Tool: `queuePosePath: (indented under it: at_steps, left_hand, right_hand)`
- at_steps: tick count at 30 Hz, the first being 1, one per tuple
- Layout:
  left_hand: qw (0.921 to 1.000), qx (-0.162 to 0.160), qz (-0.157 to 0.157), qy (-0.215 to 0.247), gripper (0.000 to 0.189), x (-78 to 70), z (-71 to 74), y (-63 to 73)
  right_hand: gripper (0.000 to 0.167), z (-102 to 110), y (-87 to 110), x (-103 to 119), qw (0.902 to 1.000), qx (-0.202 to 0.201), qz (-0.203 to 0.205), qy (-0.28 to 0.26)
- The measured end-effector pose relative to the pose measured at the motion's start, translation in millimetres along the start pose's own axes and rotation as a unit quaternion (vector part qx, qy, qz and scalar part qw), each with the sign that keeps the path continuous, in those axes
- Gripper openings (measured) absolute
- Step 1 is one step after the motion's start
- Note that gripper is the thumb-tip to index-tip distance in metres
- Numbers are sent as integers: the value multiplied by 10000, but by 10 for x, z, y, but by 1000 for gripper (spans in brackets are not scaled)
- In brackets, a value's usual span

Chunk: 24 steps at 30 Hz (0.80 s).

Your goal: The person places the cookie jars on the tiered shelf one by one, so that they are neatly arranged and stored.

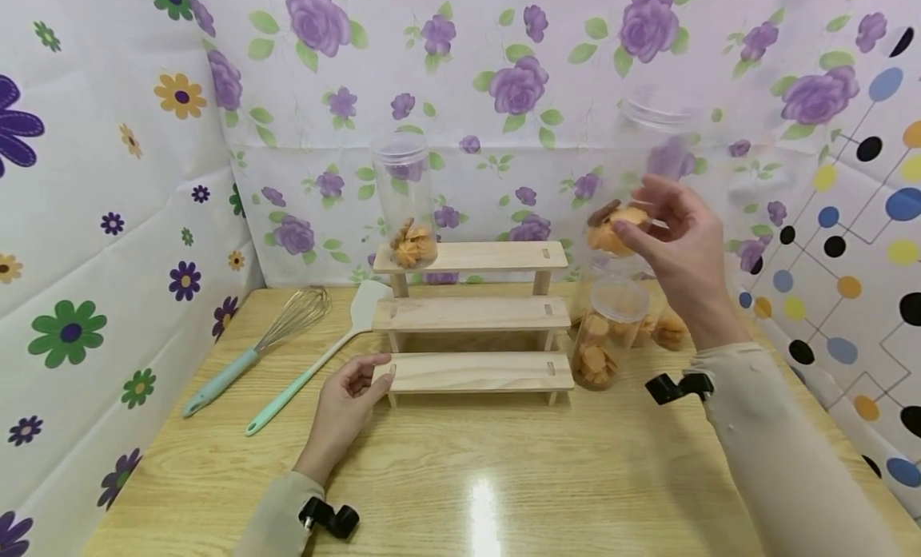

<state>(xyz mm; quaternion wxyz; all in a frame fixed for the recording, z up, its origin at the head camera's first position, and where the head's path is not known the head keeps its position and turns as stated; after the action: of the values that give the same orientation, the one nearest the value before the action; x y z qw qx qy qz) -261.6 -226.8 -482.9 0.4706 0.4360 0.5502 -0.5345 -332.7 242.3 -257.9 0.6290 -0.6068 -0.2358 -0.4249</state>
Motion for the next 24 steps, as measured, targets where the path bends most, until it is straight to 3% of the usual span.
queuePosePath:
  at_steps: [7, 12, 24]
  left_hand:
    - [10000, -11, 23, -33, 31, 16, 0, 9]
    - [10000, -54, 7, -25, 30, 19, 12, 4]
    - [9999, -75, 66, -34, 30, 11, 23, 3]
  right_hand:
    - [56, -447, -95, 62, 9986, 389, 76, 358]
    - [58, -735, -99, 58, 9970, 606, -91, 479]
    - [65, -1333, -133, -10, 9934, 1037, -371, 310]
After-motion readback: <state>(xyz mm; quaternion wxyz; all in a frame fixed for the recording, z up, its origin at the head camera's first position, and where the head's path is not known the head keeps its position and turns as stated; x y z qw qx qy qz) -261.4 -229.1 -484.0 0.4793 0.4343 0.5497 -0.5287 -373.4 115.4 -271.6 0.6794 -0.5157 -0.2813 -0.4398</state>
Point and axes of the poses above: each hand's wrist, its own y-axis away from the middle knuckle, its own z-axis out of the back of the hand, x = y × z, the point moved 6 cm from there along -y, towards the middle knuckle, and after that the axes turned 11 degrees about y, right-handed, at the moved point
